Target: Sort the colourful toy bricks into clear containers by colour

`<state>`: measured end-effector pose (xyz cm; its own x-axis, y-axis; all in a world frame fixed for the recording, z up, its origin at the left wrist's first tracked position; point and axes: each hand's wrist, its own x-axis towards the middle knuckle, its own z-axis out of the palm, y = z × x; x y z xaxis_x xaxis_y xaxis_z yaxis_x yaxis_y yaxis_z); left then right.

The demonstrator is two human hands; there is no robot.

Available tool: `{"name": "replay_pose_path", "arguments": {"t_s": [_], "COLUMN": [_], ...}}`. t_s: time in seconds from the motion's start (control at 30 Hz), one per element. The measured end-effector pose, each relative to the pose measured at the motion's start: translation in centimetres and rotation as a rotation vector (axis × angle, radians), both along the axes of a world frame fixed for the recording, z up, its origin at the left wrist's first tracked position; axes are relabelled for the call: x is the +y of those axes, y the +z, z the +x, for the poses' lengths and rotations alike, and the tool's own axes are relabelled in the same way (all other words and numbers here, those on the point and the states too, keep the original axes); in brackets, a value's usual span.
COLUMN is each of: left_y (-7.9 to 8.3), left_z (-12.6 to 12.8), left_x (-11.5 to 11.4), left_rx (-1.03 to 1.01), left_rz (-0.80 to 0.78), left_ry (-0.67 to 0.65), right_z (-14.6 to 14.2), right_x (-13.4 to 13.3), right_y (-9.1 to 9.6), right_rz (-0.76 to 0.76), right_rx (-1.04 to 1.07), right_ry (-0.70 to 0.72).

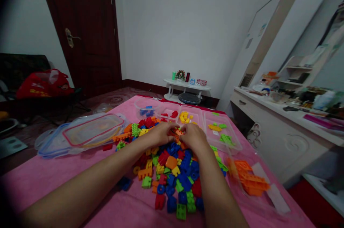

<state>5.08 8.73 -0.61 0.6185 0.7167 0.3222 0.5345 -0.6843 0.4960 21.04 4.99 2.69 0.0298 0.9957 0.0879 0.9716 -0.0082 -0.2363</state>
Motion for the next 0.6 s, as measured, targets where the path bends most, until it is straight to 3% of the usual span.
{"name": "replay_pose_path", "arguments": {"t_s": [0.13,0.27,0.4,0.6], "left_y": [-0.1,0.2,0.0,1.2], "left_z": [-0.5,-0.5,-0.7,-1.6], "left_x": [-0.2,-0.3,0.2,1.2], "left_rx": [0.041,0.119,0.035,-0.179], "left_rz": [0.025,0.046,0.059,-0.021], "left_ry": [0.082,0.050,0.063,0.081], "right_z": [2.4,3.9,3.2,1.6], "right_x": [-0.6,-1.5,-1.7,-1.9], "right_y": [1.4,1.8,1.0,0.7], "right_rz": [-0.008,-0.069,-0.181,-0.181], "right_rx": [0.009,0.051,0.044,-0.026], "right_ry": [-0.045,0.039,0.096,0.097]}}
